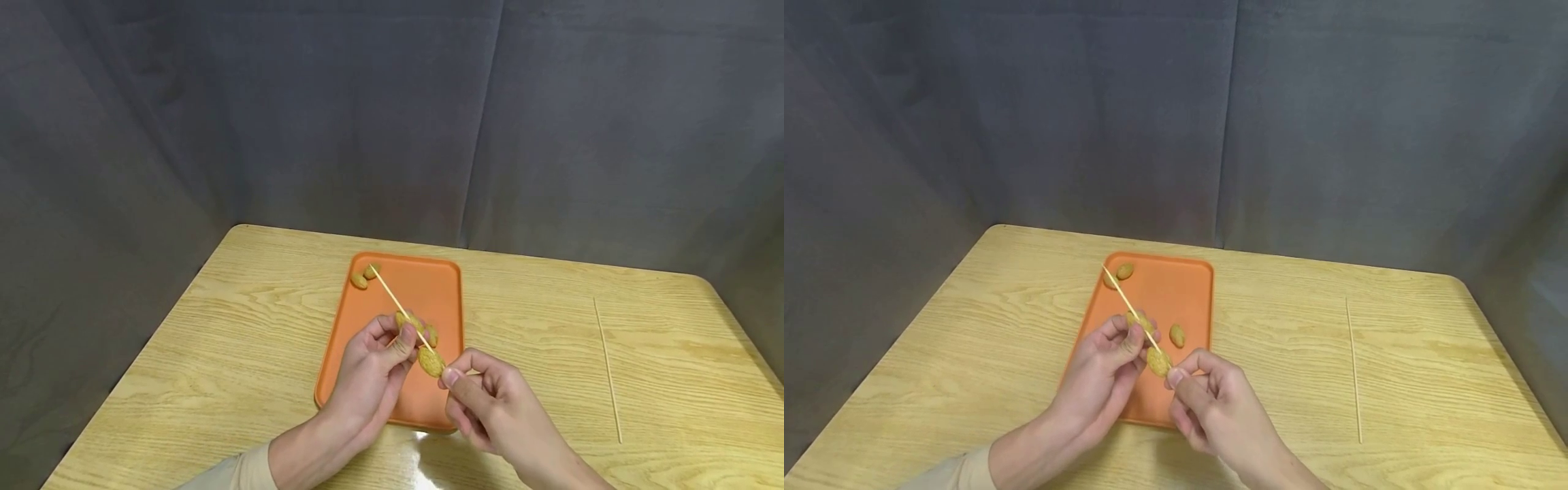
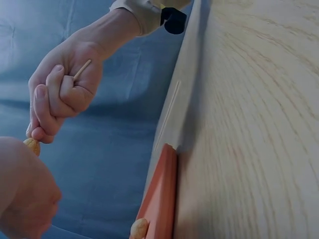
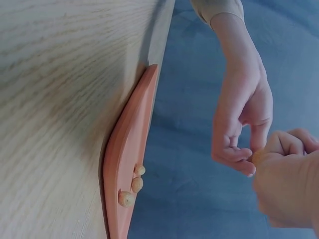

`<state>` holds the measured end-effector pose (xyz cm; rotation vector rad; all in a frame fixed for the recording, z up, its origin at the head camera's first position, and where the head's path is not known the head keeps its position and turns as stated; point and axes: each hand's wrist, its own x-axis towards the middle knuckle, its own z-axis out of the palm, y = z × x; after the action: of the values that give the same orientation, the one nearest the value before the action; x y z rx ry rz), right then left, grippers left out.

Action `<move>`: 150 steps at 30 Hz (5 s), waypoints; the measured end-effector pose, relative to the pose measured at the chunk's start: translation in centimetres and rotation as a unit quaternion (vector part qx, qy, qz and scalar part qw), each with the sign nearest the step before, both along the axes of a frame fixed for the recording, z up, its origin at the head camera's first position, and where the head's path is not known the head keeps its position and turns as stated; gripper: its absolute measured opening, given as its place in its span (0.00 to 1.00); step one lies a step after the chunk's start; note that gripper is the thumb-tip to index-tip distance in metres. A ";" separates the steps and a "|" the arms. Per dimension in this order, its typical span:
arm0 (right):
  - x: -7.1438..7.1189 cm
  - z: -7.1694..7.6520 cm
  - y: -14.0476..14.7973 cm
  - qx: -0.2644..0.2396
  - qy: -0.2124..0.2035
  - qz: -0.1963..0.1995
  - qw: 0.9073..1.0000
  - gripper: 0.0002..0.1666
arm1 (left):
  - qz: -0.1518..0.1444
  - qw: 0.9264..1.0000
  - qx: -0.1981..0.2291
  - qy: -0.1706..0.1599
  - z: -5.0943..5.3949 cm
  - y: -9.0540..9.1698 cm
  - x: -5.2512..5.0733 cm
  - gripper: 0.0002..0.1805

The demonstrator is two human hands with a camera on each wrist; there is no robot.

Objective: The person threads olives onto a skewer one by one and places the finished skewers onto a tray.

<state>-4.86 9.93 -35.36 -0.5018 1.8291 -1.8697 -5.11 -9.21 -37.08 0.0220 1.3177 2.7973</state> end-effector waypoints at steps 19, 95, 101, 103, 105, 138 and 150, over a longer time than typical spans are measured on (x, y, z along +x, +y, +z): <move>-1.6 3.0 3.3 -0.097 -0.013 -0.056 0.994 0.12 | 0.008 0.992 -0.097 -0.085 -1.0 -1.5 -2.0 0.19; -3.8 2.6 2.1 -0.065 0.003 -0.105 0.992 0.09 | 0.035 0.911 -0.411 0.005 -2.4 -6.7 -8.4 0.16; -4.0 2.3 2.0 -0.057 0.004 -0.089 0.994 0.10 | 0.035 0.916 -0.400 0.009 -2.4 -7.3 -8.1 0.15; -4.1 2.1 1.9 -0.049 0.003 -0.086 0.995 0.10 | 0.036 0.917 -0.397 0.011 -2.3 -7.5 -8.1 0.15; -4.2 2.0 1.9 -0.042 0.003 -0.083 0.996 0.10 | 0.035 0.919 -0.393 0.016 -2.2 -7.7 -8.2 0.14; -3.4 0.9 3.1 0.031 0.007 0.002 1.000 0.15 | -0.004 0.988 -0.133 0.072 1.2 -8.3 -6.9 0.22; -3.4 0.5 3.1 0.046 0.007 0.013 0.999 0.11 | 0.011 0.993 -0.055 0.102 0.7 -7.8 -6.8 0.20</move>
<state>-8.27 12.99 -34.89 -0.5043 1.8979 -1.7600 -11.95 -16.97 -36.37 0.2983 1.5211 2.7985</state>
